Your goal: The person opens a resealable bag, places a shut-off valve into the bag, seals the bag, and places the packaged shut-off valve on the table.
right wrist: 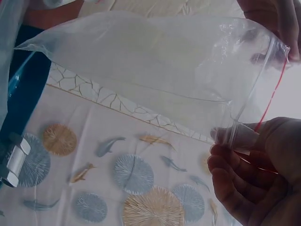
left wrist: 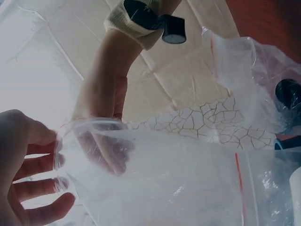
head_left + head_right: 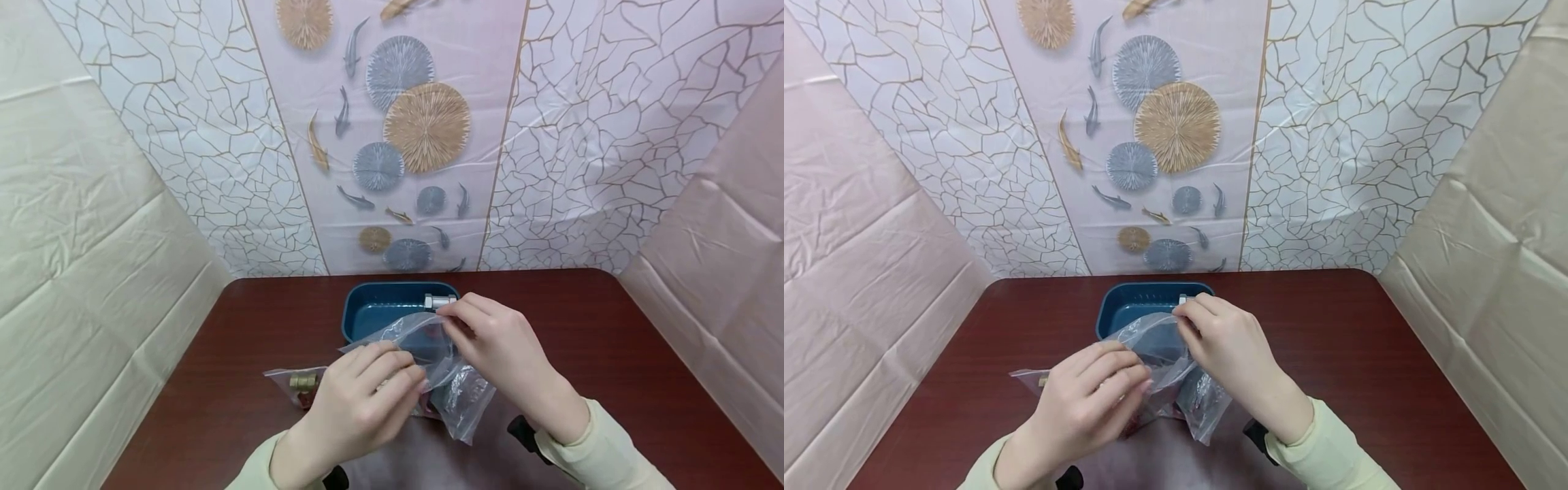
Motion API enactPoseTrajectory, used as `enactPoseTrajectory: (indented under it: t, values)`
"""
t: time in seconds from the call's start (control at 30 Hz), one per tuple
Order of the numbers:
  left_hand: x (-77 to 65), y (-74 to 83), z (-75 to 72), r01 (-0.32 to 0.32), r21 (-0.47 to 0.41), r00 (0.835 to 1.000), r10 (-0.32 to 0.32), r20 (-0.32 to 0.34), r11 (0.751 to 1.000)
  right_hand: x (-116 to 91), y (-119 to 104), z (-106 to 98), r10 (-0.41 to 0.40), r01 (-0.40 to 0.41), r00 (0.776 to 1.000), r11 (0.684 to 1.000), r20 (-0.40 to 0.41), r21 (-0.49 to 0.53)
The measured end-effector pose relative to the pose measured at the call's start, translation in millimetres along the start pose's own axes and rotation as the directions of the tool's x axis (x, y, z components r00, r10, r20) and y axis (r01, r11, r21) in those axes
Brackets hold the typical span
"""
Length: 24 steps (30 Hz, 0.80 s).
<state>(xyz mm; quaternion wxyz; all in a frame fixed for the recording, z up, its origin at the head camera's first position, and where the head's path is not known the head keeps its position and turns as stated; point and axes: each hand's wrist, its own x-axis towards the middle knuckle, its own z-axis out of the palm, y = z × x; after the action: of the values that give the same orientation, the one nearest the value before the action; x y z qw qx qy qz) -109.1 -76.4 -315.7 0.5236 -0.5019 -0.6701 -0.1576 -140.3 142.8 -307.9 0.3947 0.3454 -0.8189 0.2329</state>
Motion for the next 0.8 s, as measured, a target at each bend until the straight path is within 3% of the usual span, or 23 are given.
enactPoseTrajectory:
  t: [0.1, 0.2, 0.27, 0.37, 0.53, 0.67, 0.8]
  values:
    - [1.8, -2.3, -2.9, 0.072, 0.006, 0.997, -0.071, -0.040, 0.997, -0.9, -0.8, 3.0, 0.000, 0.000, 1.000, 1.000, 0.005, 0.013]
    - [-0.6, -4.7, -4.7, 0.194, -0.010, 0.981, -0.194, 0.013, 0.981, -1.0, -1.8, 5.4, -0.001, 0.001, 1.000, 1.000, 0.014, 0.020]
    - [-4.6, -6.3, -4.4, 0.290, -0.037, 0.954, -0.286, 0.088, 0.956, -0.7, -2.5, 7.1, -0.001, 0.001, 1.000, 1.000, 0.019, 0.023]
    - [-12.1, -8.2, -2.4, 0.420, -0.073, 0.892, -0.396, 0.221, 0.905, 0.2, -3.2, 9.4, 0.004, -0.006, 1.000, 0.999, 0.029, 0.044]
    - [-22.1, -10.5, 0.3, 0.557, -0.112, 0.796, -0.491, 0.353, 0.823, 1.7, 2.1, 12.9, 0.031, -0.038, 0.999, 0.987, 0.044, 0.155]
    - [-27.5, -14.5, 1.1, 0.620, -0.135, 0.758, -0.545, 0.359, 0.773, 4.0, 10.1, 15.6, 0.074, -0.096, 0.993, 0.956, 0.087, 0.279]
    - [-31.8, -19.7, 2.3, 0.646, -0.169, 0.750, -0.577, 0.324, 0.744, 5.2, 15.5, 18.2, 0.116, -0.168, 0.980, 0.916, 0.159, 0.365]
